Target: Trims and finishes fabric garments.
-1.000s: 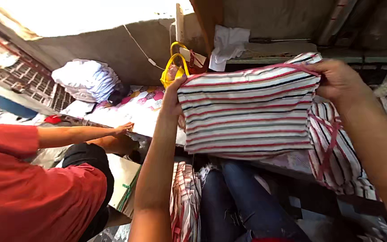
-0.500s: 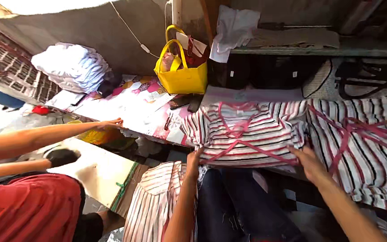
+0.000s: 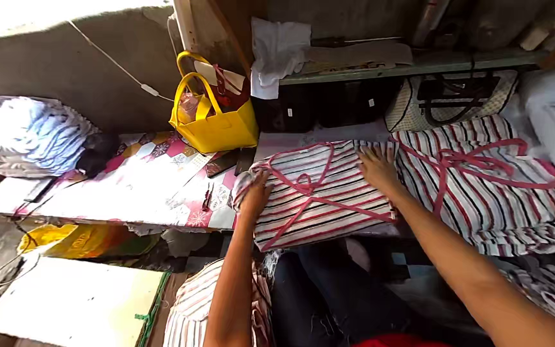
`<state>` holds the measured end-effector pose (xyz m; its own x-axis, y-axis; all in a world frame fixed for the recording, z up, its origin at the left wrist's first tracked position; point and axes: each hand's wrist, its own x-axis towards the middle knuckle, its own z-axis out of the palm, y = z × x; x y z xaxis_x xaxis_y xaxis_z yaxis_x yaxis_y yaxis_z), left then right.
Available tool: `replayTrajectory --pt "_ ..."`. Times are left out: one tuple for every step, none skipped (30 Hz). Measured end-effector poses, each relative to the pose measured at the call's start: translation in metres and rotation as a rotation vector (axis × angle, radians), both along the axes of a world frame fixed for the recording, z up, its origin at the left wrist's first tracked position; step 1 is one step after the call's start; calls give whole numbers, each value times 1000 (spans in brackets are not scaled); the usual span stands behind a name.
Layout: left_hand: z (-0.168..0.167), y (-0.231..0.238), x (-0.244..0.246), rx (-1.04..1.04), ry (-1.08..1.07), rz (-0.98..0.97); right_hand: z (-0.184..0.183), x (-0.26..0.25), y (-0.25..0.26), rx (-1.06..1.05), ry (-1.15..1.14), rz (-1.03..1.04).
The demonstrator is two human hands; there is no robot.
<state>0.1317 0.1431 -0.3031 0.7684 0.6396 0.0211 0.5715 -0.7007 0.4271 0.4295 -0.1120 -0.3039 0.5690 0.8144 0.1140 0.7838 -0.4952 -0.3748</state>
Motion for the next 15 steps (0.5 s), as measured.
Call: replayTrajectory --pt "4 4 -2 45 -46 68 6 3 -12 72 25 -64" --pt "10 -3 -2 114 -87 137 12 -2 -28 140 45 -122" --pt "16 -18 -1 177 -144 177 18 -12 -47 191 59 -177" --pt "20 -40 1 239 -218 183 19 -25 -68 219 93 -229" --pt "20 -67 2 300 -301 148 17 -38 -88 214 159 -271" --pt "16 -96 3 352 -395 82 11 -51 -106 189 243 -301" --pt "8 -123 4 389 -472 4 4 -62 -120 152 344 -324" --pt "-3 -146 3 396 -485 -60 -4 -71 -129 123 453 -342" --pt "-14 -163 1 369 -449 -104 -10 -77 -133 113 561 -359" --pt "-26 -173 -3 290 -380 -133 -16 -82 -134 124 657 -378" --pt "-37 -177 -8 200 -316 -147 -19 -85 -132 159 744 -395" --pt "-45 -179 -12 138 -297 -145 -19 -87 -128 195 831 -413" --pt "-44 -180 -14 95 -319 -124 -16 -87 -122 228 909 -430" --pt "-37 -179 -13 55 -362 -90 -13 -86 -115 261 968 -442" --pt "-26 -179 -9 29 -411 -44 -13 -84 -110 283 991 -450"
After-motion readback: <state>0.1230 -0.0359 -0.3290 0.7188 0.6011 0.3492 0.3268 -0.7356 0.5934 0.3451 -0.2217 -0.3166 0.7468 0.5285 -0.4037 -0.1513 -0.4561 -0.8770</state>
